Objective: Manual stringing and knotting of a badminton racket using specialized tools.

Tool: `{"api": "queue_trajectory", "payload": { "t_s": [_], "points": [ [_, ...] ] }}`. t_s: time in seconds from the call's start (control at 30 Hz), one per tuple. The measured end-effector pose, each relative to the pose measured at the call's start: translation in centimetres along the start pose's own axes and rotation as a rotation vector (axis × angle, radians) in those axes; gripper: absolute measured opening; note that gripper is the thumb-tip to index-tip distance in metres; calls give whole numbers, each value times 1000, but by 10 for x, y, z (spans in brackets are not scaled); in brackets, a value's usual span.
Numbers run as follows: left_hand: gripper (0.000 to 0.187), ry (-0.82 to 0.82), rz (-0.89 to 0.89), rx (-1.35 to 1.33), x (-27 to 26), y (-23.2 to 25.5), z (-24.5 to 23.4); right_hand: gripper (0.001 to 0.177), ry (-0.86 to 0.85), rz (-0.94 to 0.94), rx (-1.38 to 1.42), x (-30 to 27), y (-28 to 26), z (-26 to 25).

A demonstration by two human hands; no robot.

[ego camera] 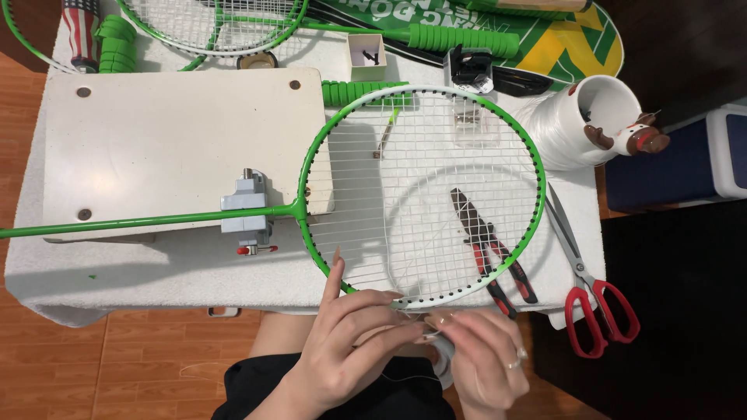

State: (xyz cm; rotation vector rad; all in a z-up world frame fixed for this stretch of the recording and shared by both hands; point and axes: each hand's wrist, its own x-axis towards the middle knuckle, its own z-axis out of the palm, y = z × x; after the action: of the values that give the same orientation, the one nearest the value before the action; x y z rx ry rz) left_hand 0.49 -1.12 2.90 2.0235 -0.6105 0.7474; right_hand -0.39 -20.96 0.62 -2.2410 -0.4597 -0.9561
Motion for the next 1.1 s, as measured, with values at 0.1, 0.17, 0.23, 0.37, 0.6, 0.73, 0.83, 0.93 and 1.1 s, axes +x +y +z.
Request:
{"api": "queue_trajectory", "payload": {
  "t_s": [0.1,0.17,0.23,0.37,0.6,0.73,0.83,0.93,1.1],
  "points": [
    [27,51,-13,-20,-1,1,4,23,3,61,78,6,2,3],
    [28,75,-21,-26,-1,2,5,22,1,105,105,11,-2,3],
    [30,89,-30,-33,1,3,5,18,-54,216,126,18,-8,1],
    [30,130,-85,-82,4,9,3,18,-111,310,163,36,-19,-7],
    [31,123,-157,-96,6,16,1,13,-253,485,289,56,-22,-14],
    [31,128,-185,-110,2,16,-2,11,-239,477,286,56,-25,-12],
    [30,155,-181,-163,-2,11,-3,12,-224,470,304,50,-30,-8],
    [28,149,-214,-223,-4,11,-5,13,-205,456,308,46,-34,-6],
    [26,120,-198,-244,-7,8,-9,15,-155,355,233,40,-38,-6]
  ]
}}
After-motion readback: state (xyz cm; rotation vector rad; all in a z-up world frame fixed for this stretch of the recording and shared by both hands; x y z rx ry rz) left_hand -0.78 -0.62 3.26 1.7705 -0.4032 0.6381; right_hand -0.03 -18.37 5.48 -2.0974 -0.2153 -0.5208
